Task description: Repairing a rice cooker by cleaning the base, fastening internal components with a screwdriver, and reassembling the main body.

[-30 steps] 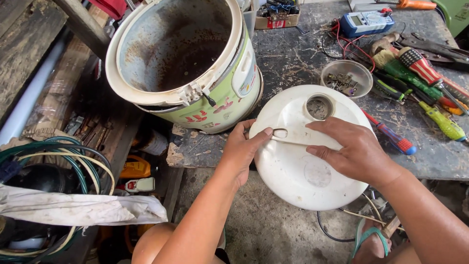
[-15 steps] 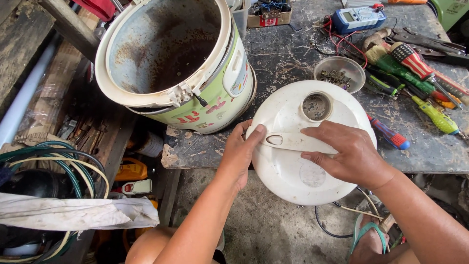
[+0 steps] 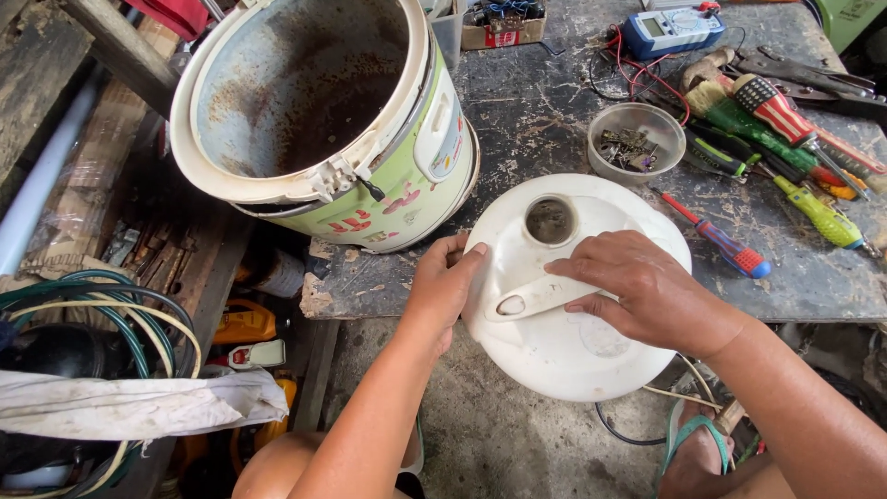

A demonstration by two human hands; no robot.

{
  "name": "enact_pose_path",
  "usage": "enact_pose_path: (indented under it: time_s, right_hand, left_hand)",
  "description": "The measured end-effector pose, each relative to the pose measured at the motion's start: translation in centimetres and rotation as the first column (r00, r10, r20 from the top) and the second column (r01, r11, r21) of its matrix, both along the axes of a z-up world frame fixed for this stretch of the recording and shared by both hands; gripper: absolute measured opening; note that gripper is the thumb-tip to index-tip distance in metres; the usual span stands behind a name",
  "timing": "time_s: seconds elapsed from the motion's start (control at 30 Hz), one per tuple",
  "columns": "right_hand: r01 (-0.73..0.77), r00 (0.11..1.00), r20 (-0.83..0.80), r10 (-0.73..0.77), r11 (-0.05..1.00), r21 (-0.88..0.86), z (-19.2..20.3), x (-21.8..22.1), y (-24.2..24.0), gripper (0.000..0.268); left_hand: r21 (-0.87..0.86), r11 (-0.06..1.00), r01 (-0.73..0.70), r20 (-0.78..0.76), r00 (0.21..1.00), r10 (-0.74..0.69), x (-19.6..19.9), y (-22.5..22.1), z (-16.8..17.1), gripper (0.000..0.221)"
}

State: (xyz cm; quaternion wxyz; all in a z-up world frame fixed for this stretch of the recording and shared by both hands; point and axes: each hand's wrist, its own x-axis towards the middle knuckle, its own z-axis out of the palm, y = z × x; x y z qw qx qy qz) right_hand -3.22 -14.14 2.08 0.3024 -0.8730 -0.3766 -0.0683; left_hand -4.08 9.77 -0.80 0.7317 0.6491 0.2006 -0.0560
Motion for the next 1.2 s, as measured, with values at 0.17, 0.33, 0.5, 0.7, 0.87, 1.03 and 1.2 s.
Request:
enact_pose_path:
  time_s: [0.17, 0.33, 0.5, 0.7, 0.87, 1.03, 1.2]
  right_hand:
    - [-0.017, 1.0, 0.014, 0.019, 0.992, -0.123, 0.6, 0.3, -0.2, 0.038]
    - [0.011, 1.0, 0.02, -0.007, 0.972, -0.236, 0.1, 0.8, -0.8, 0.041]
    - [0.032, 0.998, 0.059, -0.017, 0.965, -0.26, -1.1, 1.4, -1.4, 0.044]
    - [0.073, 0.995, 0.086, -0.052, 0.963, -0.259, -1.5, 1.4, -1.8, 0.048]
    - [0.011, 0.98, 0.198, 0.02, 0.988, -0.157, -3.2, 2.3, -3.0, 0.053]
    - [0.047, 0.976, 0.217, -0.015, 0.988, -0.146, -3.6, 2.5, -2.6, 0.052]
    - [0.043, 0.972, 0.233, -0.017, 0.993, -0.11, -3.9, 2.9, -2.0, 0.052]
  left_hand:
    - [0.191, 0.973, 0.128, 0.017, 0.991, -0.134, 0.5, -0.2, -0.6, 0.061]
    - [0.251, 0.949, 0.189, 0.007, 0.98, -0.197, 0.2, -0.3, -0.1, 0.063]
    - [0.302, 0.926, 0.228, -0.006, 0.972, -0.237, 0.8, 0.9, -1.0, 0.073]
    - [0.495, 0.853, 0.166, 0.131, 0.956, -0.262, -0.8, 1.0, 2.6, 0.07]
    - [0.579, 0.792, -0.195, 0.564, 0.797, -0.216, -2.5, 1.3, 4.2, 0.034]
    - [0.516, 0.663, -0.542, 0.831, 0.504, -0.235, -3.4, 3.2, 6.5, 0.024]
    - [0.371, 0.446, -0.815, 0.927, 0.355, -0.123, -3.1, 6.5, 8.3, 0.022]
